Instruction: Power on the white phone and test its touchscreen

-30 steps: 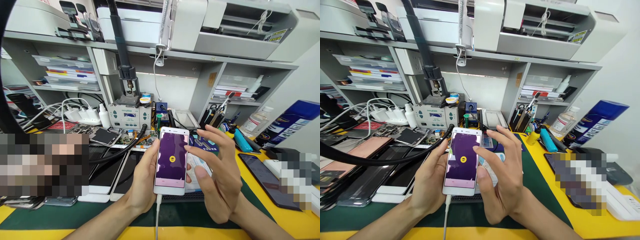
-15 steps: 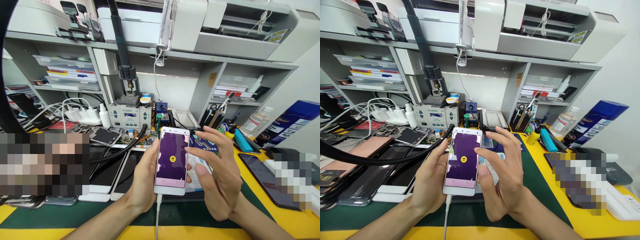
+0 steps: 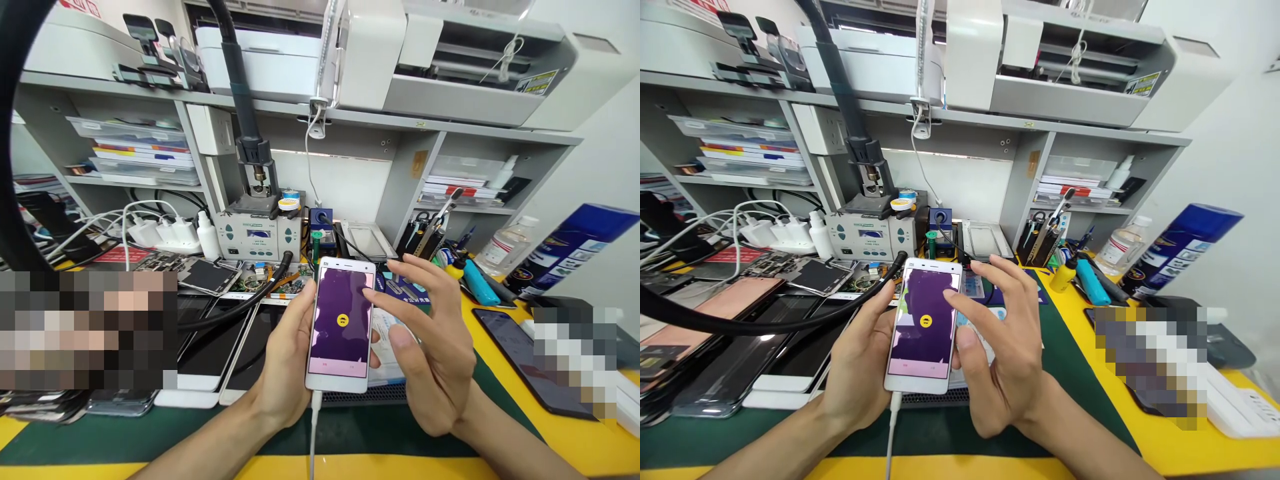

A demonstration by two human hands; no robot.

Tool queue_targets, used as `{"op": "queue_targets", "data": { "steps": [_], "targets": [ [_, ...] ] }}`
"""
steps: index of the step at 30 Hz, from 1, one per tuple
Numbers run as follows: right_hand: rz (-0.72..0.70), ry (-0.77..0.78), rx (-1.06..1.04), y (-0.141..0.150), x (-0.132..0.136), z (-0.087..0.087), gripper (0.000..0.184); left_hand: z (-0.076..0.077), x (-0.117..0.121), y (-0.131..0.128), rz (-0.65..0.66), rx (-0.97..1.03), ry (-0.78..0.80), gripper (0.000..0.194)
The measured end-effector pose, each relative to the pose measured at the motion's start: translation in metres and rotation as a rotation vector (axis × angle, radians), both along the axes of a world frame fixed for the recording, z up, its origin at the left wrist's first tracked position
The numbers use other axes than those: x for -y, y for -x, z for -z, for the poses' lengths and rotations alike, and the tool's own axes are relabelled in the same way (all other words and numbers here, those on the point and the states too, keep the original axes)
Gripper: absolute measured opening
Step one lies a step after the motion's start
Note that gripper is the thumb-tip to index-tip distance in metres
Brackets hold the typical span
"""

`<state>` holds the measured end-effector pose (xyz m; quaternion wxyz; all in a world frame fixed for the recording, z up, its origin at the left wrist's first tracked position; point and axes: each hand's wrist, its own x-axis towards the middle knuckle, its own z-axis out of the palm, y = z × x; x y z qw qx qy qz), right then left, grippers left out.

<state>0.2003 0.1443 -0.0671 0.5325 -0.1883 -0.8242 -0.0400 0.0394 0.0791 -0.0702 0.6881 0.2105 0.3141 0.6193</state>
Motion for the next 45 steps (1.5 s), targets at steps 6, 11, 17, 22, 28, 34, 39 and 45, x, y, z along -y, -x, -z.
{"op": "queue_targets", "data": {
  "steps": [6,11,17,22,28,34,39,45],
  "targets": [
    [0.004,-0.01,0.069,-0.0009,-0.0012,0.0005,0.041,-0.0002,-0.0004,-0.0004,0.014,0.011,-0.051,0.059],
    [0.0,0.052,-0.031,-0.0041,-0.0004,0.0013,0.043,-0.004,-0.0006,-0.0014,0.057,0.013,-0.052,0.061],
    [-0.01,0.08,-0.066,-0.0024,0.0001,0.0012,0.039,-0.0038,-0.001,0.0003,0.067,0.026,-0.045,0.062],
    [-0.003,0.075,-0.074,-0.0035,-0.001,0.0022,0.037,-0.0022,-0.0015,0.0006,0.078,0.028,-0.063,0.063],
    [0.007,0.065,-0.058,-0.004,-0.0032,0.0021,0.038,-0.0044,0.0008,-0.0005,0.095,0.022,-0.053,0.063],
    [-0.004,0.045,-0.034,-0.0027,-0.0038,0.0013,0.04,-0.0049,-0.0004,-0.0005,0.092,0.03,-0.062,0.064],
    [0.018,0.004,0.001,-0.0008,-0.0045,0.0003,0.04,-0.0041,0.0001,-0.0015,0.088,0.026,-0.059,0.065],
    [0.01,-0.011,-0.035,-0.0022,-0.0031,-0.0001,0.042,-0.0048,0.0014,-0.0004,0.086,0.013,-0.067,0.064]
  ]
}}
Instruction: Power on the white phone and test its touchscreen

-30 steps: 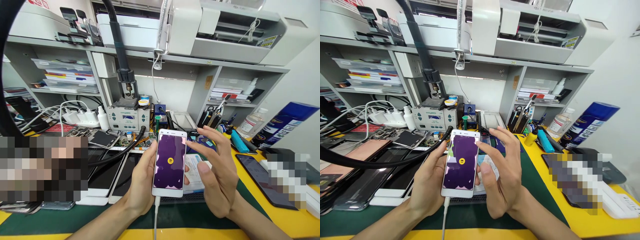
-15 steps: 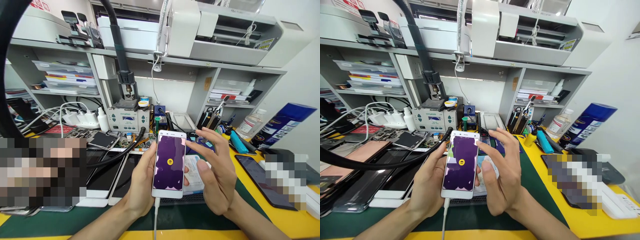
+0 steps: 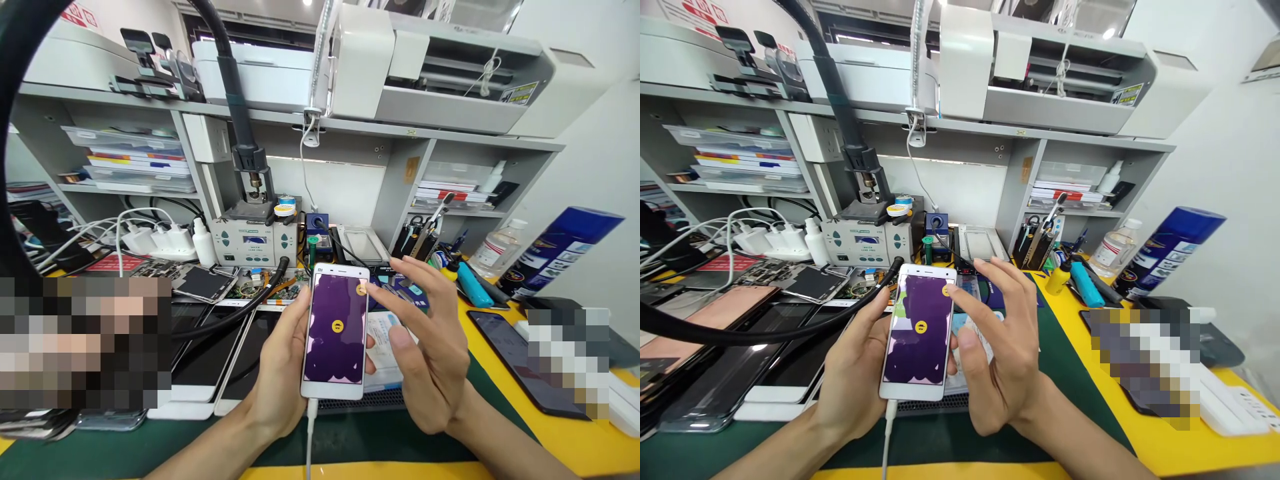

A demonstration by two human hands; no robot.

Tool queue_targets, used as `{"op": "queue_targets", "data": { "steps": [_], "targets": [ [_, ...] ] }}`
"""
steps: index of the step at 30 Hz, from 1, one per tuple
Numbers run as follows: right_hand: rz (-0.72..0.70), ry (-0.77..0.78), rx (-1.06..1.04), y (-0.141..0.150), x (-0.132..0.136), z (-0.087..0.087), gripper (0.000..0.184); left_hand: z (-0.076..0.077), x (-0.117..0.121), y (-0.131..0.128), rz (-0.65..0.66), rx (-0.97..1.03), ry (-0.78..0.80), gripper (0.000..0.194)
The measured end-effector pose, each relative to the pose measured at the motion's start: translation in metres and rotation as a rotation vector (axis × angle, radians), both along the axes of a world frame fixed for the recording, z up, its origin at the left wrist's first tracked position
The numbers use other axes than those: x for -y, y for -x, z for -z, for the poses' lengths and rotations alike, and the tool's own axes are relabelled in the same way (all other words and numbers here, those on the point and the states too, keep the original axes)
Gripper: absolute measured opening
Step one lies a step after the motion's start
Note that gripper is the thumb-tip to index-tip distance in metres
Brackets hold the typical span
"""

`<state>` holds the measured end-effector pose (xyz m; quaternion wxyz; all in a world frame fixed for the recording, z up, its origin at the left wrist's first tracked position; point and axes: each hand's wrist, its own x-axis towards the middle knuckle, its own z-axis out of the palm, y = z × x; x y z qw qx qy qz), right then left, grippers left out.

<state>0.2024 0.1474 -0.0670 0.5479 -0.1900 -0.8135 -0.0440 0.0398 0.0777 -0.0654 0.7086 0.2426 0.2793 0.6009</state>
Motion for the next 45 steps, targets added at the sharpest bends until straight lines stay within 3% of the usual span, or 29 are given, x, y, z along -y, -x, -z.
{"op": "queue_targets", "data": {
  "steps": [16,27,33,45],
  "targets": [
    [0.004,0.066,-0.044,-0.0019,-0.0015,0.0044,0.036,0.0013,-0.0021,-0.0003,0.0,0.02,0.024,0.067],
    [0.004,0.031,-0.008,-0.0003,-0.0013,0.0008,0.039,-0.0009,-0.0022,-0.001,-0.002,0.011,0.036,0.068],
    [0.032,-0.012,0.019,0.0014,-0.0015,-0.0002,0.037,0.0051,-0.0016,0.0006,-0.01,0.02,0.021,0.067],
    [0.023,0.048,-0.043,-0.0004,-0.0018,0.002,0.037,0.0039,-0.0043,0.0009,0.017,0.015,-0.004,0.067]
  ]
}}
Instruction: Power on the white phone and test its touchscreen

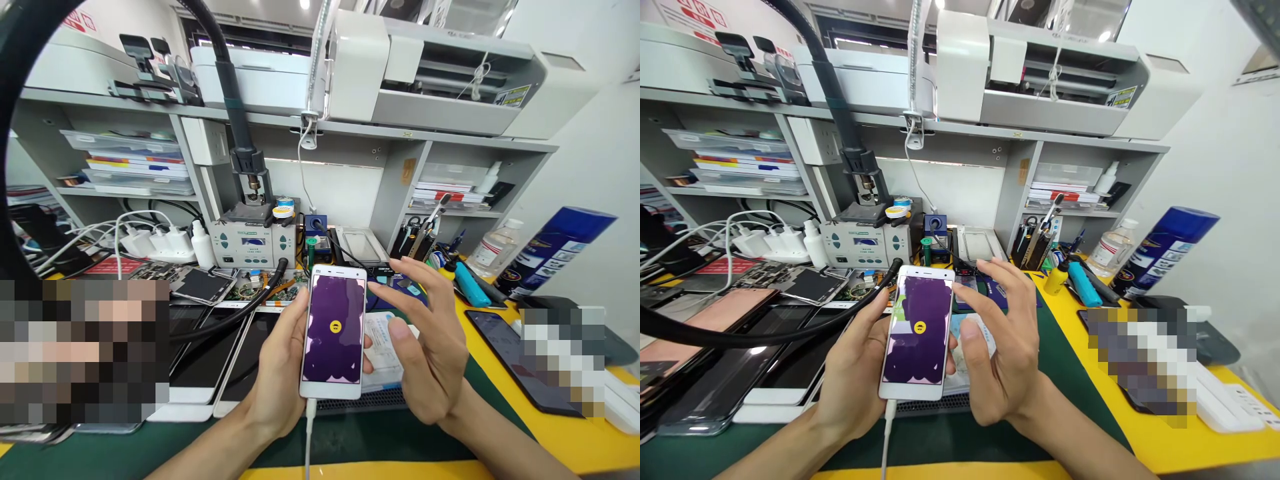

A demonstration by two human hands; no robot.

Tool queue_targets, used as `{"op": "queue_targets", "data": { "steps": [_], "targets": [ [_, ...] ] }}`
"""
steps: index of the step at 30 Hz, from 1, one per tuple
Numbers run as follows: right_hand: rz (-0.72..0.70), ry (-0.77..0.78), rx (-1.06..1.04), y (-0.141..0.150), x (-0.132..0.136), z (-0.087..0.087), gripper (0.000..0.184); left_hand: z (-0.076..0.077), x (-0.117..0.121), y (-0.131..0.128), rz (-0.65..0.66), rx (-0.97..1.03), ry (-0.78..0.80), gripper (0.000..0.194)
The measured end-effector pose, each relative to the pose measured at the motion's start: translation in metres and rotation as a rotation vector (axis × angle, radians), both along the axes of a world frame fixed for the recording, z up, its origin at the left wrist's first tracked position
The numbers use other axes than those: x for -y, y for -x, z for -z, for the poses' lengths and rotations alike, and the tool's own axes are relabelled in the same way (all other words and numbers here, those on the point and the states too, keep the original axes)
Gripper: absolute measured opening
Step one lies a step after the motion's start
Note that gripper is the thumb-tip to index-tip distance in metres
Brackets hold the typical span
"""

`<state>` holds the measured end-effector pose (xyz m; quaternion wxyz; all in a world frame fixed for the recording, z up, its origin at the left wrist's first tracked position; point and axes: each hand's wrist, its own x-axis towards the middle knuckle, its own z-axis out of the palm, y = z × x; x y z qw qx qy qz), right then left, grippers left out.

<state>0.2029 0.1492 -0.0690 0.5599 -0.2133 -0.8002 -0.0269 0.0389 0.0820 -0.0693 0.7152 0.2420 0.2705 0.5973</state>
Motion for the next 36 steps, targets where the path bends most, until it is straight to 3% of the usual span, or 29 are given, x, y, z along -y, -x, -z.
{"op": "queue_targets", "data": {
  "steps": [18,36],
  "targets": [
    [0.001,-0.032,0.086,0.0003,0.0008,-0.0014,0.038,0.0,0.001,-0.0002,-0.039,0.003,0.034,0.067],
    [-0.006,-0.006,-0.004,-0.0004,0.0007,-0.001,0.037,-0.0044,0.0015,-0.0016,-0.004,0.005,0.033,0.064]
  ]
}}
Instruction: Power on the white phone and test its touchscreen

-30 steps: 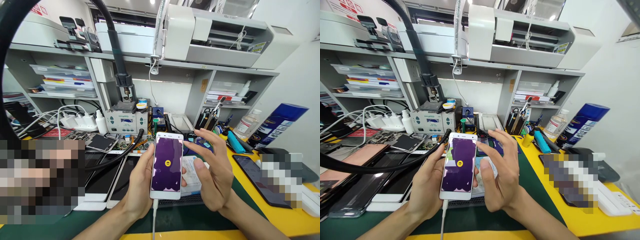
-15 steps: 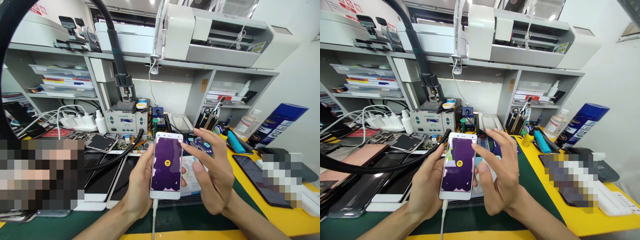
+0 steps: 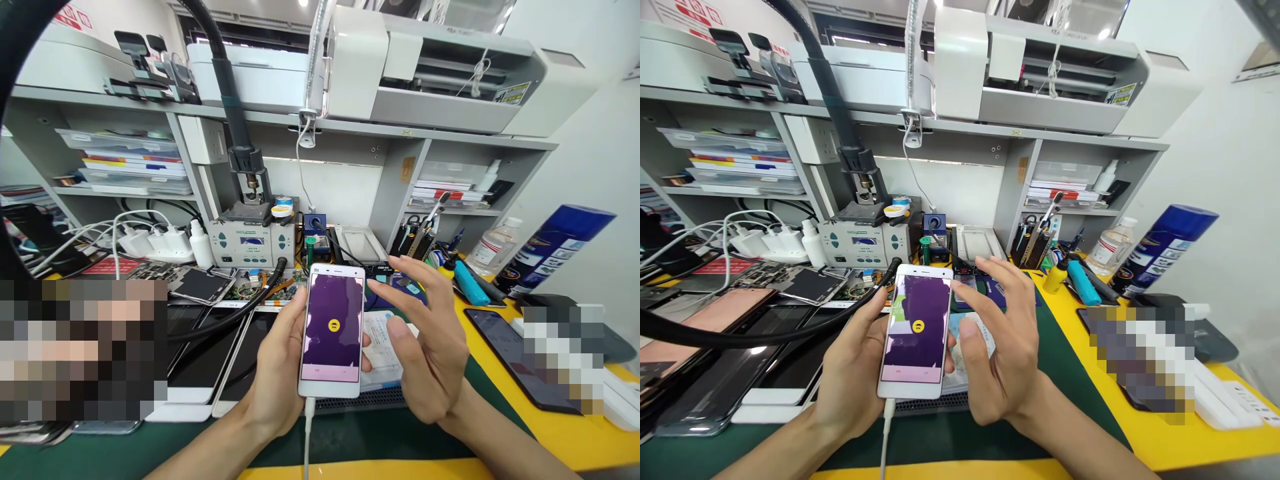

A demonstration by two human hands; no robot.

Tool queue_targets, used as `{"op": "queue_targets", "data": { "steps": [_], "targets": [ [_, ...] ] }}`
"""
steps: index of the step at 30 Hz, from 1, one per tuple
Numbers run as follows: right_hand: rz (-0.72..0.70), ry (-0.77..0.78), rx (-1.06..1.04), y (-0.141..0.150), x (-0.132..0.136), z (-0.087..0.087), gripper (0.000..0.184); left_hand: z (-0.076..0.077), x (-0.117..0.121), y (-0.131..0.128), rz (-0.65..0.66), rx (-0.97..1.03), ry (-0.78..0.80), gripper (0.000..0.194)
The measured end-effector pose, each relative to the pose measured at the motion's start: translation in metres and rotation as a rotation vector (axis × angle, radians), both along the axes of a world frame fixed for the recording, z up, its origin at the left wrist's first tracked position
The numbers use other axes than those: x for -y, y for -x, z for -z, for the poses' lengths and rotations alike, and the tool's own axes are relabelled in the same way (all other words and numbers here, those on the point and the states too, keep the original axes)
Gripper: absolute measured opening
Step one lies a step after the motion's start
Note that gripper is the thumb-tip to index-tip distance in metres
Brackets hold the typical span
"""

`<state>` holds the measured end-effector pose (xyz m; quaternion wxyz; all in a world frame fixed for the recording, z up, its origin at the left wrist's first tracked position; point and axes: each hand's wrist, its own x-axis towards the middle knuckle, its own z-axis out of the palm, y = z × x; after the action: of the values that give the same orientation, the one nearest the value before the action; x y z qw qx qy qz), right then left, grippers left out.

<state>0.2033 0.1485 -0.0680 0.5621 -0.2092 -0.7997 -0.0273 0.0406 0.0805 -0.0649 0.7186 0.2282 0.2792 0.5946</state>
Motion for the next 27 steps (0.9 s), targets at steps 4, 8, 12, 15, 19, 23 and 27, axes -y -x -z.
{"op": "queue_targets", "data": {
  "steps": [4,8,12,15,19,23,27],
  "targets": [
    [0.004,0.008,0.015,-0.0005,0.0001,-0.0007,0.038,-0.0015,0.0009,-0.0005,-0.005,-0.004,0.011,0.065],
    [0.009,0.006,0.027,-0.0015,0.0001,0.0,0.039,-0.0011,0.0016,-0.0003,-0.005,0.0,-0.005,0.066],
    [0.021,0.023,0.043,-0.001,-0.0004,0.0011,0.039,0.001,0.0006,0.0002,-0.001,0.0,-0.009,0.066],
    [0.02,0.016,0.041,0.0001,-0.0009,0.0018,0.039,0.0007,0.0001,0.0004,-0.003,0.003,-0.014,0.067],
    [0.022,0.018,0.044,0.0003,-0.0012,0.0021,0.04,-0.0007,0.0014,0.0004,-0.003,0.004,-0.011,0.066],
    [0.023,0.021,0.049,-0.0008,-0.0015,0.0021,0.041,-0.0007,0.002,0.0004,-0.005,-0.002,-0.004,0.065],
    [0.029,0.027,0.061,-0.0014,-0.001,0.0018,0.041,0.0008,0.0007,0.0013,-0.007,-0.012,0.001,0.066]
  ]
}}
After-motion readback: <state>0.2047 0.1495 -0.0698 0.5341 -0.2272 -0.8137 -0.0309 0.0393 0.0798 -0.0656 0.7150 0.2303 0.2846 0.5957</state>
